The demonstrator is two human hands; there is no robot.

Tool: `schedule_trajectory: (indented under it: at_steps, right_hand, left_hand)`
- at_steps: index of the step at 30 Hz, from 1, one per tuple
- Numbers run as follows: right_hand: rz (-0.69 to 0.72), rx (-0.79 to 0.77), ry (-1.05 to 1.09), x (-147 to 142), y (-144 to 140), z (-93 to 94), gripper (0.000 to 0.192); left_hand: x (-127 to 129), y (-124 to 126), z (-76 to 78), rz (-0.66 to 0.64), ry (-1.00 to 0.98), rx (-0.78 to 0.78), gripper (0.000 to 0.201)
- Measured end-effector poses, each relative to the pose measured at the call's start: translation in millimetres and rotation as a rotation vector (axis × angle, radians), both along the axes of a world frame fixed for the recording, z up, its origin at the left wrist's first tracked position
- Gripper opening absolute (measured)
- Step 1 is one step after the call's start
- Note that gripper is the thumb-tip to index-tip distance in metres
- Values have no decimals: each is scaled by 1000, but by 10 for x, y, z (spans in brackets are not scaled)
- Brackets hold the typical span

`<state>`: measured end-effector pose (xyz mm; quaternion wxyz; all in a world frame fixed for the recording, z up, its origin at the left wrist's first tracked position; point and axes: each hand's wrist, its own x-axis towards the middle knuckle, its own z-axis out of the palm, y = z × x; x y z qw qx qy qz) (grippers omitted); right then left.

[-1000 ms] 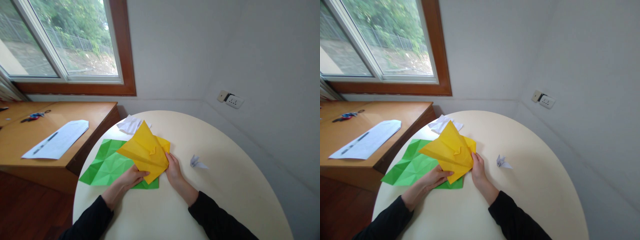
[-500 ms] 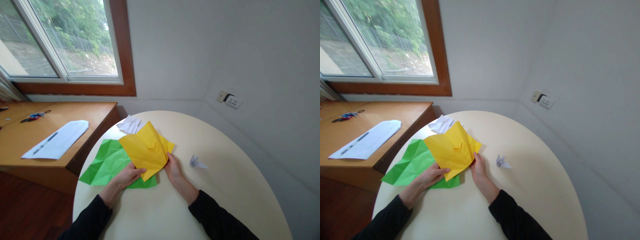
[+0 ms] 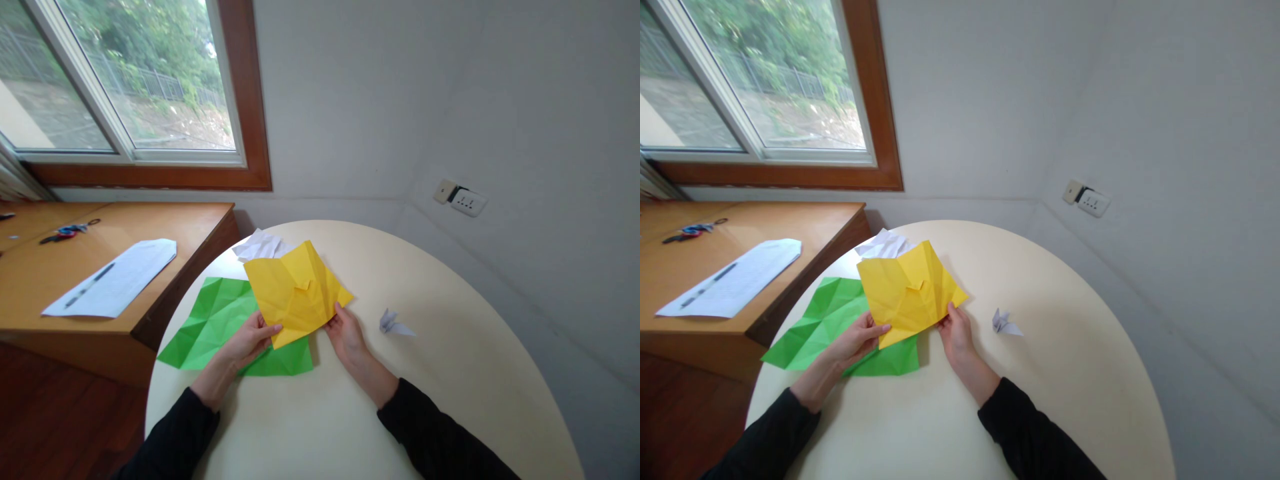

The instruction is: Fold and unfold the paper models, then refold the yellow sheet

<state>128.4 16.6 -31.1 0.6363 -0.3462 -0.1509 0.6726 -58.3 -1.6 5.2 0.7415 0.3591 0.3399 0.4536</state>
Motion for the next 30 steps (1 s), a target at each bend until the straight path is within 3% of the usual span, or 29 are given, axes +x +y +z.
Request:
schedule_trajectory:
  at_steps: [8, 22, 30]
  right_hand:
    - [-11, 40, -59, 9, 9, -19, 16]
    - [-26, 61, -68, 0, 13, 4, 19]
    - [13, 165, -216, -12, -49, 71, 41]
  left_hand:
    - [-45, 58, -7, 119, 17, 34, 45]
    - [-36, 60, 12, 164, 37, 41, 45]
    - [-60, 112, -17, 279, 39, 77, 40]
